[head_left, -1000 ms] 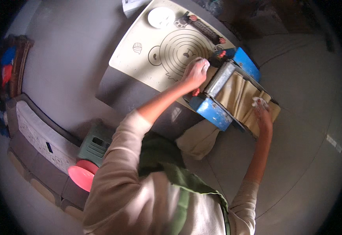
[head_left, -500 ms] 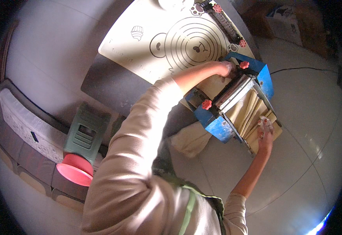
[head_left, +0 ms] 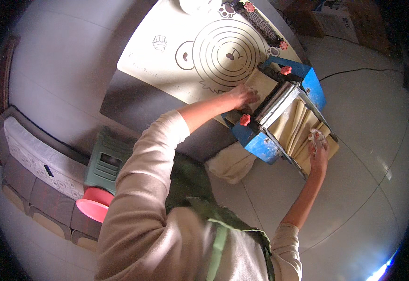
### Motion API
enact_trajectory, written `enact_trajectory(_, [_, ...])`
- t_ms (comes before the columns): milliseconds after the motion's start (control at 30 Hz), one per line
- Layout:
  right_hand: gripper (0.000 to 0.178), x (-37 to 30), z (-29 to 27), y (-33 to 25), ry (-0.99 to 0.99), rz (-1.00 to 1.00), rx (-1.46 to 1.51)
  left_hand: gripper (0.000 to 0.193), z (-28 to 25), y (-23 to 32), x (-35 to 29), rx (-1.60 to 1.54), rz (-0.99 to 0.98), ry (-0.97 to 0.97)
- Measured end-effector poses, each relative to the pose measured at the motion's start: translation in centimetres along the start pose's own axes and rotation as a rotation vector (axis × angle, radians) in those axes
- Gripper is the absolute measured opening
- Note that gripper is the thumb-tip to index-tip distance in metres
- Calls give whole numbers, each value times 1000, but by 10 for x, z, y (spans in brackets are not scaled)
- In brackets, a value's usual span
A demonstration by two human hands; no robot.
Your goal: The person repeatedly feeds a sheet of dough through a blue pasta machine, folding and re-feeding it multiple times to thin it. The person adjusts the dough alignment and occasionally wipes the machine surface with a cloth.
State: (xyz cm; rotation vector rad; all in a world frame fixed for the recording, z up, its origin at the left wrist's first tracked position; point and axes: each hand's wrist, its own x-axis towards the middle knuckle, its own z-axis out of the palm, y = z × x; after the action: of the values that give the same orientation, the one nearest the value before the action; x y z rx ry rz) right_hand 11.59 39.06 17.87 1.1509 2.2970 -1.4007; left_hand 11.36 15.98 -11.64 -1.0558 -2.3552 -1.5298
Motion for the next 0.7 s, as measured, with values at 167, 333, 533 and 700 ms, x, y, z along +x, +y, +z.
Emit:
enact_trajectory(167, [18,5,-3,1,3,6,-12,21,6,20,6,227,16,-222])
enact_trajectory(333, [22,5,-11,9,-83,-29,16,28,-26,39,-4,139,16,-192])
enact_trajectory(533, [28,-1,-1,4,7,6,-48,26,-20,45,-19,-852,-725,-158])
enact_trajectory(700, [38,9,-15,11,-108,33,54,18,-80,84,-5,-146,-614,74])
